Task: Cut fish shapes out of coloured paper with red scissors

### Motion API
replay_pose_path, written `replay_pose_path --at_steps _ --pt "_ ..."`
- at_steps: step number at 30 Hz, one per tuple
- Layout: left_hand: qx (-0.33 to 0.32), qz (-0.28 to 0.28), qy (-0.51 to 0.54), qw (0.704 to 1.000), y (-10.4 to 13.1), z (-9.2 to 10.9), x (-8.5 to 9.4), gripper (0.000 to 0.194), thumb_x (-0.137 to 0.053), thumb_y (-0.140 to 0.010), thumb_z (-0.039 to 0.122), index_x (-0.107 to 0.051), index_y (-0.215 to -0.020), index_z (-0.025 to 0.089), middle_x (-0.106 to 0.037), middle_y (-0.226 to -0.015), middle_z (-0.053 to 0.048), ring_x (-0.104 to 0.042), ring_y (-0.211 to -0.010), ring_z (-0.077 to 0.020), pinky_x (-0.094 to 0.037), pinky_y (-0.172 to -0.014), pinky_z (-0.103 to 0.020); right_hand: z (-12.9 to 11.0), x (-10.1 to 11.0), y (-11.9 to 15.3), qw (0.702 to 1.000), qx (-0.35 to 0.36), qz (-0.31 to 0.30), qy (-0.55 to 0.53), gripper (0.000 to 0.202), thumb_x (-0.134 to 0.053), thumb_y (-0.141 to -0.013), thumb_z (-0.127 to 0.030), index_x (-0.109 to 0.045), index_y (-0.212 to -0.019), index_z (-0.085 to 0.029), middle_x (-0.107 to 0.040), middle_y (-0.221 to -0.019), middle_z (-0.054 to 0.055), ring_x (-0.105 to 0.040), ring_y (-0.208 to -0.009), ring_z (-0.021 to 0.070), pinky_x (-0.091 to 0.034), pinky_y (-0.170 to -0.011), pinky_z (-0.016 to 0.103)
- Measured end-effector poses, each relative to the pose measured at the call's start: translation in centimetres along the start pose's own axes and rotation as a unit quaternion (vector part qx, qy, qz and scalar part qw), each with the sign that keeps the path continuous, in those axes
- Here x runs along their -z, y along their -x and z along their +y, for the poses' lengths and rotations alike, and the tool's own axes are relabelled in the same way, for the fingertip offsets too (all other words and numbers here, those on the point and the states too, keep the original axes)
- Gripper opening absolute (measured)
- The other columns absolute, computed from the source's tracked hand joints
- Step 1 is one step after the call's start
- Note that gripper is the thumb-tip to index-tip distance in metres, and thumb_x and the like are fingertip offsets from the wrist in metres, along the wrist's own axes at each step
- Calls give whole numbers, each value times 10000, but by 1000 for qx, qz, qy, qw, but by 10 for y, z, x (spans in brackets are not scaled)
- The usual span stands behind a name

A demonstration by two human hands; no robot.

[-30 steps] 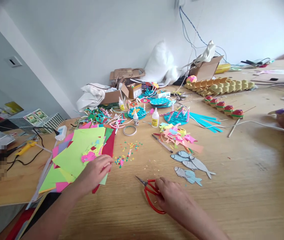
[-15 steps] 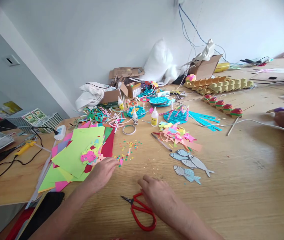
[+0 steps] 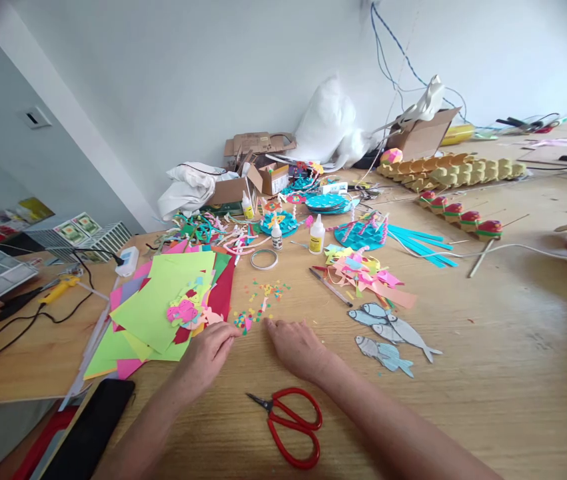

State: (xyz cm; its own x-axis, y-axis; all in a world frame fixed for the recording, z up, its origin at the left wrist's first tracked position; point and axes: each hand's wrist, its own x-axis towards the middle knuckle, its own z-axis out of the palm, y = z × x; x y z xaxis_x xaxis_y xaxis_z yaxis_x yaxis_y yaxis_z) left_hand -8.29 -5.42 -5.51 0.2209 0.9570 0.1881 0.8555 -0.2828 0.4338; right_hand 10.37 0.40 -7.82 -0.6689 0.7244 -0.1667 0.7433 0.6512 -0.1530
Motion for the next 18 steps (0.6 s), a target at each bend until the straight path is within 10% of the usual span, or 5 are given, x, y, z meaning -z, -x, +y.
replay_pose_path --at_steps 18 --pt "-1 3 11 1000 6 -9 -4 218 -442 -831 84 -637 -850 182 -703 -865 -55 -649 -844 -180 -512 -762 -299 18 -11 57 998 -16 8 56 469 -385 -836 -18 -502 -1258 -187 -684 -973 116 -684 -818 216 -416 -595 264"
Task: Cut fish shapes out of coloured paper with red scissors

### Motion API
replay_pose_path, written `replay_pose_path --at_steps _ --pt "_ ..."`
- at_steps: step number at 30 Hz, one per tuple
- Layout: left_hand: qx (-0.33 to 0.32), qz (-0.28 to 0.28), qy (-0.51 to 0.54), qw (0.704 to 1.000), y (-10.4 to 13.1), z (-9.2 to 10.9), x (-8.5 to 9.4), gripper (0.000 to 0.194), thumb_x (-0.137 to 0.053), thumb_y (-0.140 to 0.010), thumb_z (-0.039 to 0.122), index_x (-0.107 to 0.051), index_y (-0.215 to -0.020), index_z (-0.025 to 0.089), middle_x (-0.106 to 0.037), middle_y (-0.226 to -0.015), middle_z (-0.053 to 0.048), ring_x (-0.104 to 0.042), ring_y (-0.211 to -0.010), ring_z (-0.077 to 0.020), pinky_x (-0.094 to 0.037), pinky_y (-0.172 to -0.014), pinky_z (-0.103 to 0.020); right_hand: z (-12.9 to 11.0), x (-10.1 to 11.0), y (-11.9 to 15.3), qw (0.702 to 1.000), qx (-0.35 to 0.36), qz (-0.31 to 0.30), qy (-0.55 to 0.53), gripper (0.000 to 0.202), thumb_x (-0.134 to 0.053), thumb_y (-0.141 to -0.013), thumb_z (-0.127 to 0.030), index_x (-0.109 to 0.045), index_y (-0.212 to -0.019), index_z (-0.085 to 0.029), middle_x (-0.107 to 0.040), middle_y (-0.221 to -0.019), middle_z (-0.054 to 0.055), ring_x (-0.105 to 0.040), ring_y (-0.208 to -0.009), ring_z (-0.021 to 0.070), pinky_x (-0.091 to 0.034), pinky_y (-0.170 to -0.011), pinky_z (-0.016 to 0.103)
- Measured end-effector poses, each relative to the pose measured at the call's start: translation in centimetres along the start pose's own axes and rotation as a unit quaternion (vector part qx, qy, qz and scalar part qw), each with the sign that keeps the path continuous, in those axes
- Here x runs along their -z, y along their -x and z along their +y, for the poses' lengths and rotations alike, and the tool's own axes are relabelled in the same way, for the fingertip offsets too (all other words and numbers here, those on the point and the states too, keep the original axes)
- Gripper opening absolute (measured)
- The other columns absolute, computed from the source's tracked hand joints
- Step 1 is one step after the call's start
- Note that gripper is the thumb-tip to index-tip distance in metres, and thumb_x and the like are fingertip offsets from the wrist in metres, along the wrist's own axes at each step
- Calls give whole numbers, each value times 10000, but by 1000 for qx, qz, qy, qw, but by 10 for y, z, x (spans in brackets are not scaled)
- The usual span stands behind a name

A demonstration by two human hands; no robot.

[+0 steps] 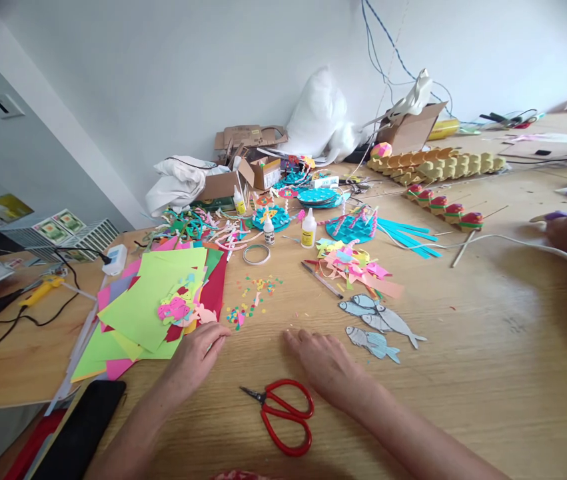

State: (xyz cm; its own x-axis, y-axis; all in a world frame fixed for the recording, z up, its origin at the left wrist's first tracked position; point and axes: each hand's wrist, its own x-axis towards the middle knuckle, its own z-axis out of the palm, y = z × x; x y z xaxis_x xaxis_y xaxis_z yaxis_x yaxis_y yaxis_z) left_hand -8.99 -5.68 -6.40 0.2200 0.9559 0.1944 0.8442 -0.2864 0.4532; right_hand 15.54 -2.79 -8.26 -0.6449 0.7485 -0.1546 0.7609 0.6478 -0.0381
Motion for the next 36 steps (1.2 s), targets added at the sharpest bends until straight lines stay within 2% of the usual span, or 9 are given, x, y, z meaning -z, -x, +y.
replay_pose_path --at_steps 4,10,14,17,20,24,30,36 --pt "-2 -4 3 1000 -2 3 1 220 -449 -828 79 -639 -865 184 -704 -882 -50 -648 -861 -180 -508 -768 -294 -9 -5 2 999 30 24 3 541 -422 -825 -26 -449 -1321 -239 -698 -907 74 -678 -748 187 -381 -567 251" --pt "-4 -27 -19 999 -6 14 3 212 -439 -849 99 -635 -867 180 -696 -860 -50 -645 -840 -180 -505 -743 -284 -23 7 -6 998 35 -15 57 544 -446 -832 -26 -421 -1350 -189 -719 -780 74 -695 -667 207 -340 -491 257" --pt "-9 -23 -18 1000 -9 13 -1 200 -453 -846 103 -635 -851 185 -695 -840 -45 -647 -819 -176 -500 -723 -273 -7 8 -2 997 22 -18 76 523 -463 -824 -21 -445 -1322 -180 -718 -708 60 -696 -625 197 -286 -440 255" --pt "-8 -20 -13 1000 -10 8 -7 198 -461 -833 96 -636 -840 188 -697 -834 -46 -648 -817 -179 -500 -729 -281 7 2 10 995 2 17 98 578 -468 -776 26 -458 -1308 -200 -722 -723 46 -692 -628 187 -277 -451 253" --pt "-7 -18 -8 1000 -10 4 -11 204 -452 -833 96 -632 -837 192 -697 -834 -43 -648 -814 -173 -502 -733 -280 8 -2 23 994 25 43 101 609 -463 -764 28 -454 -1308 -245 -709 -695 16 -675 -584 172 -267 -454 255" --pt "-10 -23 -6 1000 -11 5 -11 206 -445 -834 100 -629 -838 193 -696 -835 -44 -647 -813 -168 -502 -733 -279 4 -4 29 994 55 31 92 560 -442 -785 14 -489 -1261 -276 -705 -683 0 -665 -553 170 -234 -438 261" --pt "-7 -35 6 999 -10 4 -11 215 -431 -836 104 -631 -834 185 -695 -839 -52 -646 -815 -177 -507 -738 -293 26 -9 32 994 -10 19 103 699 -422 -720 78 -410 -1348 -228 -684 -638 8 -643 -530 174 -204 -437 275" --pt "2 -37 14 999 -11 2 -13 213 -438 -831 108 -632 -825 194 -695 -835 -44 -646 -809 -174 -508 -731 -284 26 -25 49 991 59 80 88 691 -401 -745 53 -402 -1352 -275 -668 -661 -7 -614 -543 154 -260 -480 272"
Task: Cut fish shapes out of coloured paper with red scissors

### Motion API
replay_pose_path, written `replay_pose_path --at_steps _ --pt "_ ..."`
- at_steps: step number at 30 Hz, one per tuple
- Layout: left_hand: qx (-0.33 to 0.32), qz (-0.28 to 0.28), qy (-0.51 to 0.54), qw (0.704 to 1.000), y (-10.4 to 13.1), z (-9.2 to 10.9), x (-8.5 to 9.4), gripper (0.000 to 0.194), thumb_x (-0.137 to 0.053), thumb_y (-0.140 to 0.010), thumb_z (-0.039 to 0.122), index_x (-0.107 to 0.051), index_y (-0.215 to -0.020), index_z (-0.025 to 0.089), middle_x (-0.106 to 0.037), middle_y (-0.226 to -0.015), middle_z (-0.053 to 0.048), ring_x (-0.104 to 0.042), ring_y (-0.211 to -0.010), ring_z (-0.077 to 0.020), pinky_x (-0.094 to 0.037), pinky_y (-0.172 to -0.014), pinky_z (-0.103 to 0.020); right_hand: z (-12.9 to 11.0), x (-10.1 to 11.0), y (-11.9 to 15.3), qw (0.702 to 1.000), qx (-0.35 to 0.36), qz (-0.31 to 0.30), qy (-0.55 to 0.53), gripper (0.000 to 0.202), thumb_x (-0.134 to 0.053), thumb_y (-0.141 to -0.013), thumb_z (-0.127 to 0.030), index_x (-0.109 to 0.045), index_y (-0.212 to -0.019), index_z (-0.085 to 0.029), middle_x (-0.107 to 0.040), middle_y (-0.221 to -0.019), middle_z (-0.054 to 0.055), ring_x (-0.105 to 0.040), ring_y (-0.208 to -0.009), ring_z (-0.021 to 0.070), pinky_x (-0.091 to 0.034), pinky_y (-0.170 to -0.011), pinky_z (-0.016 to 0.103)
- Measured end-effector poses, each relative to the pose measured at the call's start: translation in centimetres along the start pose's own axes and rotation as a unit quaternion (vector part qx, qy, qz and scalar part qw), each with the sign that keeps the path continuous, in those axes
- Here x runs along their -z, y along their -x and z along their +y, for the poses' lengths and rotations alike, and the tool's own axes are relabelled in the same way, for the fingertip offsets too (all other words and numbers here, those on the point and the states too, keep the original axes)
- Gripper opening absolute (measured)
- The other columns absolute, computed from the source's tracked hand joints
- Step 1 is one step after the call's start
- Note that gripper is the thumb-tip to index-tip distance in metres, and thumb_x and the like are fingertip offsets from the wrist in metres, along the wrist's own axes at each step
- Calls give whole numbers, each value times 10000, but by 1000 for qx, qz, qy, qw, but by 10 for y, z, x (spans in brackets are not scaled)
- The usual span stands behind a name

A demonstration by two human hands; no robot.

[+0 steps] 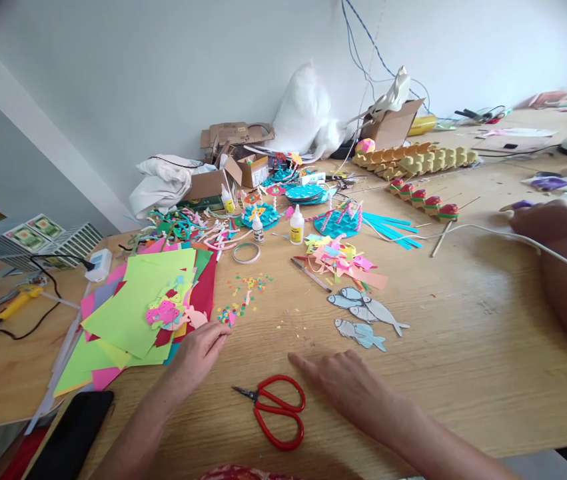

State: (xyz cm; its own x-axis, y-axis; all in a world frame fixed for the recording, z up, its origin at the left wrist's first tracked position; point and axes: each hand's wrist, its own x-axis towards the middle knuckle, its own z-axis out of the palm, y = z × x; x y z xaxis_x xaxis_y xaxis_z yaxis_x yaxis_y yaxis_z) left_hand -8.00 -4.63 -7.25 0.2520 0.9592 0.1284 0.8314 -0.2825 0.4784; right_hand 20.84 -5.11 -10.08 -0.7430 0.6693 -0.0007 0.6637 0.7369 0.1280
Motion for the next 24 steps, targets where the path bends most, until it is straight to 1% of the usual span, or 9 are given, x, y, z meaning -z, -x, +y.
replay_pose_path --at_steps 2,5,7,10,13,16,18,21,24 --pt "-1 -7 -3 1000 -1 1 0 216 -435 -831 103 -631 -825 192 -694 -832 -45 -647 -811 -174 -507 -730 -280 3 1 -4 1000 -5 -23 5 670 -409 -743 52 -426 -1338 -255 -667 -638 -3 -609 -523 152 -229 -461 266" --pt "-7 -13 -13 1000 -1 2 0 220 -428 -828 93 -629 -821 183 -692 -831 -53 -650 -812 -180 -508 -732 -286 16 7 -15 997 -47 -64 22 707 -417 -698 90 -440 -1333 -220 -659 -602 13 -598 -501 148 -172 -436 261" --pt "-9 -12 -15 1000 0 2 0 219 -423 -834 98 -628 -827 177 -691 -834 -58 -651 -819 -184 -508 -735 -291 23 11 -16 996 -64 -61 28 741 -418 -688 103 -415 -1355 -220 -655 -604 17 -591 -502 147 -161 -437 265" --pt "1 -8 -11 1000 1 0 -1 212 -426 -836 103 -626 -838 176 -692 -843 -61 -653 -826 -186 -510 -732 -291 24 10 -9 997 -62 -41 12 750 -420 -701 86 -381 -1382 -224 -649 -606 12 -590 -515 148 -172 -446 279" --pt "12 -10 -12 1000 0 0 -2 209 -432 -828 105 -626 -825 183 -694 -834 -57 -654 -812 -188 -511 -723 -297 21 5 -3 996 -69 -56 -1 742 -435 -681 89 -413 -1359 -215 -649 -586 6 -605 -517 154 -170 -441 290" --pt "10 -15 -16 1000 -1 3 -3 213 -429 -823 101 -624 -809 185 -693 -814 -55 -653 -785 -188 -509 -701 -296 24 3 -9 993 -83 -81 18 735 -448 -681 91 -406 -1356 -196 -669 -607 18 -631 -527 170 -166 -431 280" --pt "6 -13 -13 1000 -1 4 -2 213 -429 -820 98 -622 -805 186 -693 -810 -53 -652 -778 -184 -506 -694 -289 25 5 -18 993 -89 -74 37 726 -448 -688 84 -391 -1363 -179 -676 -621 28 -644 -545 183 -176 -432 273" --pt "8 1 -1 1000 0 2 -1 213 -433 -821 109 -627 -814 198 -698 -819 -45 -652 -791 -179 -506 -698 -282 16 15 -30 996 -74 -34 32 720 -441 -713 60 -361 -1383 -189 -672 -614 14 -642 -549 173 -215 -446 271" --pt "16 19 1 1000 1 -2 0 212 -439 -820 116 -633 -820 201 -701 -827 -42 -654 -794 -178 -507 -710 -286 -7 23 -40 999 -24 -20 9 664 -446 -760 23 -385 -1372 -227 -677 -635 8 -640 -555 152 -231 -457 286"
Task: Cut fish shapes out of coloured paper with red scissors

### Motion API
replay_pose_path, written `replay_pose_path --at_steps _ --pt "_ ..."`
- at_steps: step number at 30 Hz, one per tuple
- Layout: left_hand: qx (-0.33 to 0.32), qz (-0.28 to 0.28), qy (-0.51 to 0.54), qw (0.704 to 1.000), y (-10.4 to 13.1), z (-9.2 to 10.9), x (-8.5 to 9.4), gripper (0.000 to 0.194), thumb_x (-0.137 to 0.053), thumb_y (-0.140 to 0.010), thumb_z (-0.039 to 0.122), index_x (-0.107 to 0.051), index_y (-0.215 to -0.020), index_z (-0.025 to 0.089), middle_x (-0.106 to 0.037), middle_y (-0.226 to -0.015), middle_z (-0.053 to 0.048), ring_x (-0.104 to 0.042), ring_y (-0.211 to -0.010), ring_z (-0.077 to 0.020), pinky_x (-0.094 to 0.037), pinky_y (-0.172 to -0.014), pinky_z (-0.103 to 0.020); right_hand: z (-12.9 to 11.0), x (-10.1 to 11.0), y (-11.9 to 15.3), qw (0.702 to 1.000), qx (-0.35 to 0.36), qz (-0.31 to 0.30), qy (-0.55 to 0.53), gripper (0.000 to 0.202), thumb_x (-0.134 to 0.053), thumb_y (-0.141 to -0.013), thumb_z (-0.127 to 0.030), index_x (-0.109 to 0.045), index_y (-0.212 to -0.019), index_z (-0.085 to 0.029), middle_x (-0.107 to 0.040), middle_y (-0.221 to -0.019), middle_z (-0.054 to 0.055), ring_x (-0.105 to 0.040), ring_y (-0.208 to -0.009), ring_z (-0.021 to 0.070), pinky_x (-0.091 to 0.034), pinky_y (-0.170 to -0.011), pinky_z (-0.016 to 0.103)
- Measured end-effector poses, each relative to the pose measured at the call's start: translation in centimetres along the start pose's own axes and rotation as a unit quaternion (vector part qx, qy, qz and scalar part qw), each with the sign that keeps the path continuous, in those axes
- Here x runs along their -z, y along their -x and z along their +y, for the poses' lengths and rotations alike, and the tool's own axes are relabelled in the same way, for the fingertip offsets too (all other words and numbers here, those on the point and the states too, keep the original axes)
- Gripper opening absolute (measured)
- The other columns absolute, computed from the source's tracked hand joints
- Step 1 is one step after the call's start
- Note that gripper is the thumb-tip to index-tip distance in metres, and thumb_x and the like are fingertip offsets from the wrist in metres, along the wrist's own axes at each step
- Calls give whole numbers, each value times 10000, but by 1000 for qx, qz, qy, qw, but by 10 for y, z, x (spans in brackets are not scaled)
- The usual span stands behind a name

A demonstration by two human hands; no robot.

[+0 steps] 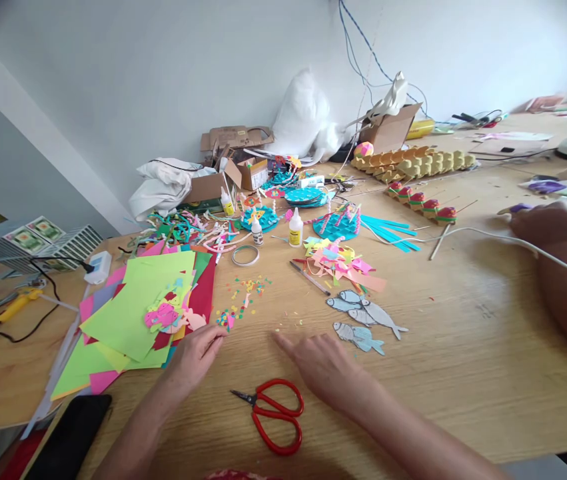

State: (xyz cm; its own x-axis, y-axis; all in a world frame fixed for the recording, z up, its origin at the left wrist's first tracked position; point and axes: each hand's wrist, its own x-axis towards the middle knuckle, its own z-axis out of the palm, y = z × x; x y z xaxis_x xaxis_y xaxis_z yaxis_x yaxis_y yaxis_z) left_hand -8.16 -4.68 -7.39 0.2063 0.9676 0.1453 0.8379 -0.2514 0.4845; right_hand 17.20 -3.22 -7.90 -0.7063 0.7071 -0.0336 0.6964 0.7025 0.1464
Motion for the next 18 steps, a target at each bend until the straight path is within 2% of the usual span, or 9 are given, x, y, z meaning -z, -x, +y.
replay_pose_path --at_steps 3,6,9,13,15,18 --pt "2 -4 0 1000 0 0 -1 215 -434 -827 116 -633 -829 196 -701 -839 -49 -652 -806 -181 -507 -721 -293 -23 2 -8 999 42 -3 4 614 -469 -803 -30 -385 -1372 -244 -681 -655 11 -637 -564 157 -250 -461 289" --pt "-2 -20 5 1000 0 2 -1 219 -424 -831 110 -630 -839 185 -698 -845 -56 -649 -810 -182 -508 -729 -298 -29 1 -16 999 37 -11 4 557 -482 -825 -60 -416 -1349 -236 -693 -688 24 -659 -612 179 -276 -466 282" --pt "0 -16 11 1000 1 1 -2 213 -429 -829 116 -627 -820 192 -697 -826 -51 -649 -797 -177 -508 -719 -292 -13 1 -20 999 8 -45 -4 544 -456 -822 -26 -432 -1336 -202 -710 -685 36 -672 -586 189 -265 -438 270" --pt "4 -15 8 1000 1 -2 -4 208 -439 -816 114 -627 -809 203 -699 -809 -45 -655 -785 -175 -511 -708 -285 17 0 -14 996 -45 -72 24 643 -444 -764 49 -386 -1366 -170 -716 -689 54 -683 -605 198 -268 -433 250" --pt "1 -14 7 1000 1 -2 -5 210 -440 -812 111 -626 -801 206 -699 -798 -41 -655 -772 -174 -512 -701 -283 21 0 -10 996 -58 -60 33 661 -450 -760 44 -367 -1378 -175 -706 -671 50 -677 -601 192 -278 -441 244" --pt "-1 -11 16 1000 0 -1 -6 212 -438 -807 108 -625 -792 207 -701 -799 -40 -653 -761 -172 -511 -698 -280 13 -1 -5 998 -33 -49 20 669 -446 -769 42 -356 -1384 -207 -706 -676 36 -676 -588 181 -285 -447 242"
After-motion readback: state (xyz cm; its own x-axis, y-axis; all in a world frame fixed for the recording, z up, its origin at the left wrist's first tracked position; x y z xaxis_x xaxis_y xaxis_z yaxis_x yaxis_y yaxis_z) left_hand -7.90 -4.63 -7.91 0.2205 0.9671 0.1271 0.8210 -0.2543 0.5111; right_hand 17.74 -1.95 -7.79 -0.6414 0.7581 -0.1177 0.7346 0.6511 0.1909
